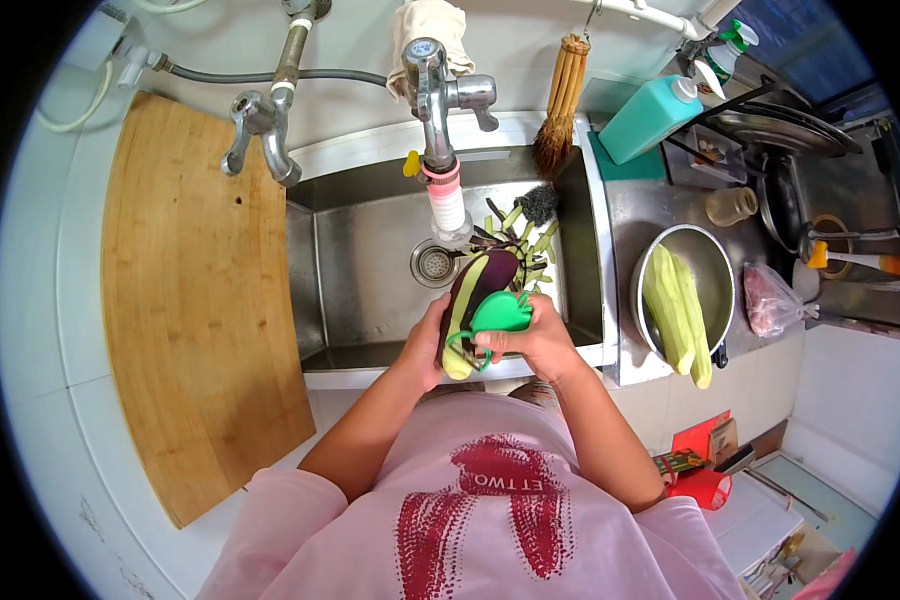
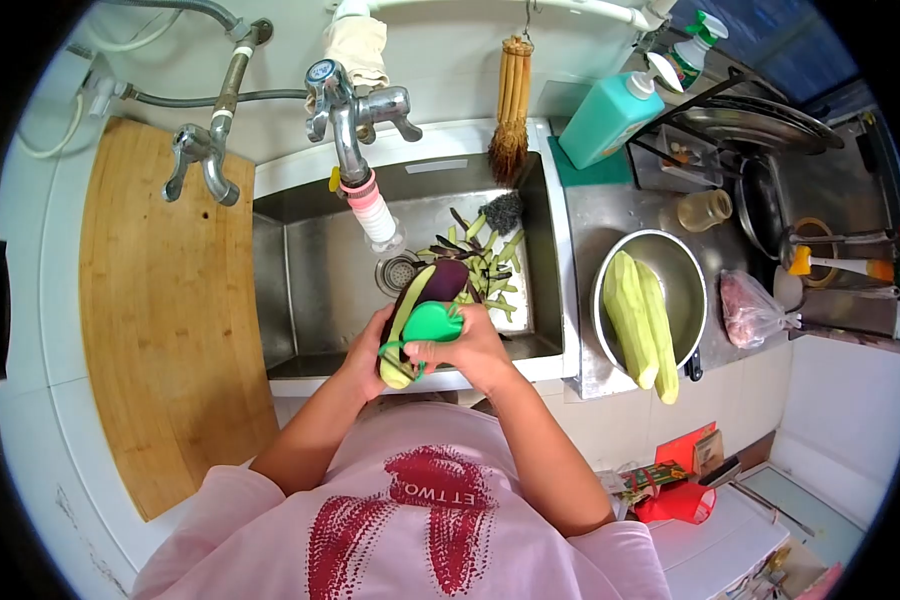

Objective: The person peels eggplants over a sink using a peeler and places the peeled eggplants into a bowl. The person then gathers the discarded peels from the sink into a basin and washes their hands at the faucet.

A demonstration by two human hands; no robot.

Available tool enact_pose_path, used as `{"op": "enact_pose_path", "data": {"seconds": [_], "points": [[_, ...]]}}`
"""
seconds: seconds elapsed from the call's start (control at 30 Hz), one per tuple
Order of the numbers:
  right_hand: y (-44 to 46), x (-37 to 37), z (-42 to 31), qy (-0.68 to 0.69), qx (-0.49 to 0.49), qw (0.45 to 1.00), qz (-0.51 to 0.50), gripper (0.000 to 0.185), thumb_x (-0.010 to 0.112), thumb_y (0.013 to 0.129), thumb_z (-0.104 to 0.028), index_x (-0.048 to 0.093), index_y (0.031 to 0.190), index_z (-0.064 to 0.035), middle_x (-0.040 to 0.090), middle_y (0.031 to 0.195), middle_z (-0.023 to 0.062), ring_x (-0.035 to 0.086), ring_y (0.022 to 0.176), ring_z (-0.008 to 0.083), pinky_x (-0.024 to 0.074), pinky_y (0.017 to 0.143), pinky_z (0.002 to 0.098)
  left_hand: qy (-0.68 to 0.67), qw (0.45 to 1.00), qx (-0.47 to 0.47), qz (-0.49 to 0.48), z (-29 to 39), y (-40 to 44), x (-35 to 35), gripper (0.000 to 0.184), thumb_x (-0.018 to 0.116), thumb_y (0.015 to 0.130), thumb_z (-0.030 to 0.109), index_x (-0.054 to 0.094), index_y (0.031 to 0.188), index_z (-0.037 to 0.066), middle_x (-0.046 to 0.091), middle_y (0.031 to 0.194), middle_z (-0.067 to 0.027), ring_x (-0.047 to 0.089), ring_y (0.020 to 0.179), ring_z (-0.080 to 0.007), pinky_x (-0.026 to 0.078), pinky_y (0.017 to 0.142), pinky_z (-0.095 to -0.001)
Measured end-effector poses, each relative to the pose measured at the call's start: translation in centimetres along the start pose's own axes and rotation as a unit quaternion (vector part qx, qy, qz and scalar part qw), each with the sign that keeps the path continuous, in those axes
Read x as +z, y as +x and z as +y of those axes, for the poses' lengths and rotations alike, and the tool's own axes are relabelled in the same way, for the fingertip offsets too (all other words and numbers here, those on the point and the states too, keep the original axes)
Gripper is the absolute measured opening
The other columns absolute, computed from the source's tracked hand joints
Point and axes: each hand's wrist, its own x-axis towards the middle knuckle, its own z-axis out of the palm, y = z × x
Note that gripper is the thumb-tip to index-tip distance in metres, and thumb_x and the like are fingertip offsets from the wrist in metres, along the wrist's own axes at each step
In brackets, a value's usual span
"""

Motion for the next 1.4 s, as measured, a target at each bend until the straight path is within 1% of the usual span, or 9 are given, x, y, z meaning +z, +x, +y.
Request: {"op": "enact_pose_path", "data": {"seconds": [0.27,0.37,0.67,0.73,0.97,1.07,1.13,1.23,1.4], "points": [[0.0,0.5,-0.3,-0.115,-0.002,0.993,-0.031,0.016,0.073,0.067,0.002,0.065,0.082,0.0013,0.064,0.073,0.0068,0.059,0.059,0.0120,0.0477,0.047,0.0240,0.023,0.998,-0.003,-0.051,0.0,-1.5,0.9,0.045,0.039,0.093,0.044,0.055,0.108,0.005,0.063,0.091,-0.0112,0.061,0.074,-0.0240,0.050,0.059,-0.0359],[0.5,-0.4,0.1,-0.114,-0.038,0.992,0.031,0.013,0.070,0.069,0.003,0.065,0.081,0.0019,0.064,0.072,0.0049,0.058,0.058,0.0100,0.0485,0.048,0.0228,0.045,0.999,0.016,-0.015,-0.2,-2.3,1.6,0.040,0.044,0.091,0.045,0.057,0.104,0.009,0.063,0.084,-0.0050,0.060,0.068,-0.0163,0.049,0.054,-0.0315],[1.5,-3.5,0.4,-0.192,-0.073,0.968,0.145,0.011,0.070,0.071,-0.002,0.065,0.081,0.0007,0.063,0.067,0.0029,0.055,0.051,0.0091,0.0452,0.047,0.0233,0.098,0.994,0.004,0.046,-1.2,-2.6,0.7,0.038,0.050,0.089,0.044,0.059,0.095,0.008,0.060,0.074,-0.0054,0.058,0.059,-0.0155,0.047,0.046,-0.0299],[2.1,-4.2,1.2,-0.250,-0.103,0.936,0.225,0.014,0.072,0.070,-0.006,0.065,0.080,0.0007,0.062,0.065,0.0033,0.055,0.050,0.0084,0.0446,0.047,0.0258,0.099,0.994,0.006,0.053,-1.2,-2.7,0.6,0.038,0.051,0.088,0.045,0.060,0.095,0.008,0.060,0.074,-0.0055,0.057,0.058,-0.0154,0.047,0.046,-0.0300],[2.0,-4.6,1.0,-0.449,-0.213,0.784,0.372,0.015,0.070,0.068,-0.009,0.062,0.077,0.0000,0.060,0.075,0.0181,0.058,0.068,0.0363,0.0463,0.062,0.0388,0.155,0.987,0.013,0.037,-1.3,-2.5,-0.9,0.043,0.049,0.087,0.048,0.056,0.106,0.010,0.059,0.084,-0.0039,0.057,0.068,-0.0147,0.048,0.054,-0.0339],[1.8,-3.8,0.9,-0.478,-0.294,0.752,0.348,0.015,0.072,0.068,-0.010,0.061,0.076,-0.0019,0.057,0.066,0.0163,0.055,0.058,0.0323,0.0438,0.055,0.0364,0.124,0.991,0.000,0.049,-0.7,-2.3,-0.7,0.043,0.046,0.087,0.046,0.057,0.103,0.008,0.059,0.080,-0.0062,0.057,0.066,-0.0180,0.048,0.053,-0.0347],[1.7,-3.5,1.0,-0.476,-0.282,0.764,0.331,0.015,0.072,0.069,-0.008,0.061,0.076,-0.0005,0.061,0.067,0.0125,0.057,0.057,0.0256,0.0445,0.053,0.0335,0.089,0.995,-0.017,0.051,-0.2,-1.7,-0.8,0.042,0.044,0.087,0.045,0.057,0.100,0.008,0.059,0.077,-0.0075,0.058,0.064,-0.0198,0.048,0.052,-0.0349],[1.1,-2.6,0.6,-0.120,-0.122,0.957,0.232,0.013,0.071,0.070,-0.004,0.064,0.078,0.0015,0.063,0.068,0.0049,0.057,0.054,0.0101,0.0448,0.047,0.0247,0.053,0.998,-0.030,0.027,0.1,-0.7,-1.5,0.042,0.041,0.088,0.043,0.057,0.098,0.005,0.060,0.074,-0.0087,0.057,0.058,-0.0222,0.048,0.049,-0.0336],[-0.8,-0.3,0.2,-0.028,-0.045,0.996,0.073,0.013,0.071,0.069,0.000,0.065,0.080,0.0004,0.064,0.070,0.0062,0.058,0.055,0.0125,0.0465,0.048,0.0237,0.035,0.999,0.002,-0.040,-0.4,-0.3,-1.0,0.040,0.038,0.091,0.039,0.058,0.096,0.005,0.061,0.074,-0.0097,0.058,0.053,-0.0234,0.049,0.047,-0.0360]]}}
